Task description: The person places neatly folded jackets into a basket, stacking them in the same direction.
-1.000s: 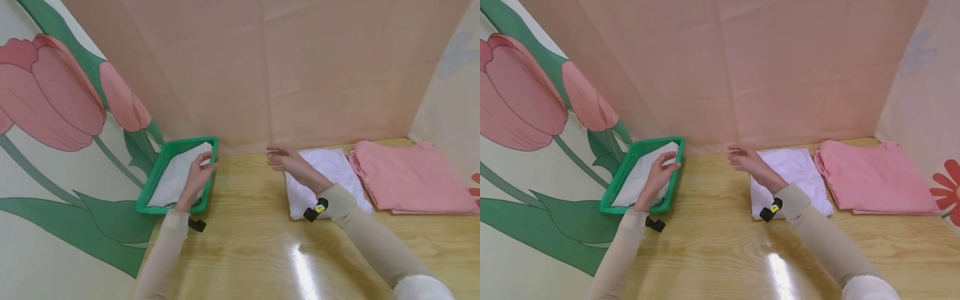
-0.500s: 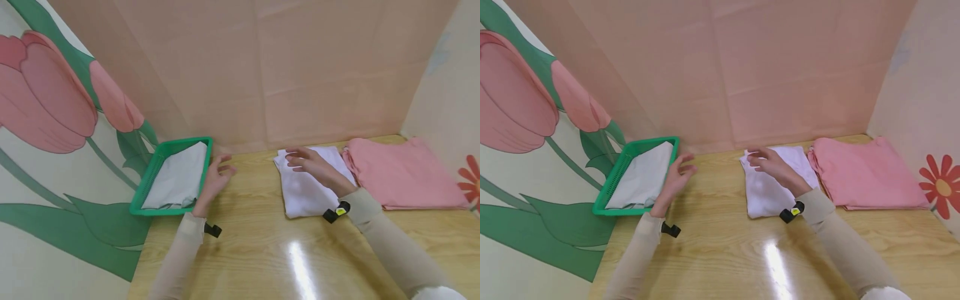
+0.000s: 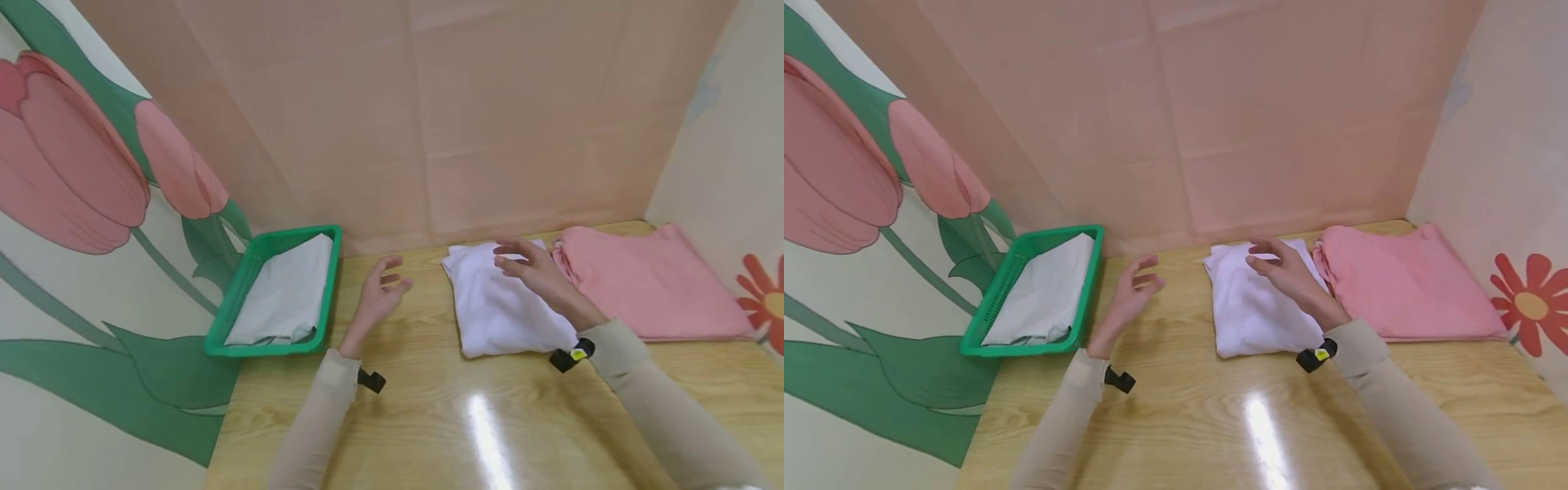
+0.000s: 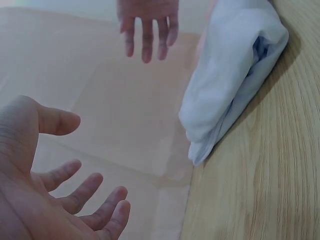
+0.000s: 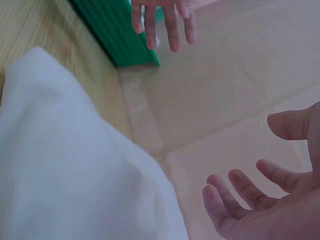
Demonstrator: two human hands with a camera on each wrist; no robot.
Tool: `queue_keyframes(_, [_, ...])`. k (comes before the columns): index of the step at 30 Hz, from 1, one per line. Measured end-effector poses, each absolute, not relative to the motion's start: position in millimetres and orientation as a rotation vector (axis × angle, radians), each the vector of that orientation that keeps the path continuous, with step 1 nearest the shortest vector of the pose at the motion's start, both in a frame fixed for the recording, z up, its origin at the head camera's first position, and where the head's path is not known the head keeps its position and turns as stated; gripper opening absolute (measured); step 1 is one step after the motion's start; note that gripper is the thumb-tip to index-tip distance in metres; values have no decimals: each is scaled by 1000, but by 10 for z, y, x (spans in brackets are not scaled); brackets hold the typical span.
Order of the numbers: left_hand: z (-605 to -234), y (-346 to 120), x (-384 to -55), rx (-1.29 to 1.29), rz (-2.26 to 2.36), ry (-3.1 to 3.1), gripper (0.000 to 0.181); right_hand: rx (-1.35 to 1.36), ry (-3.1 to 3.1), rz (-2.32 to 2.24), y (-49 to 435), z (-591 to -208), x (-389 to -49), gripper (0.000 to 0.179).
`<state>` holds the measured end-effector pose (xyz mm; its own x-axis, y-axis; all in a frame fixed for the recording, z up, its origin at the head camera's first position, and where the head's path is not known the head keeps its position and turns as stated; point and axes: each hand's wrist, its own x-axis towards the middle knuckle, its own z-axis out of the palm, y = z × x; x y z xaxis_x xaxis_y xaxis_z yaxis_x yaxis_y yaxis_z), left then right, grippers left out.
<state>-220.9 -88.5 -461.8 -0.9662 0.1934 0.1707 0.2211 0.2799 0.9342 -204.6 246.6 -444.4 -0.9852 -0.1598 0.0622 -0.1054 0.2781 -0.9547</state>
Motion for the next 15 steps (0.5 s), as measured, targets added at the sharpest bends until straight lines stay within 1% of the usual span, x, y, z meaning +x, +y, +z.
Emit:
queue_keyframes(5, [-4660, -765, -2199, -403, -1854, -2516, 53, -226, 2598, -1728, 2586, -4521, -2012, 59])
queue_keyframes(15, [-4788, -563, -2189, -389, -1904, -2512, 52, -157, 2741, -1647, 2792, -4686, -1939, 58])
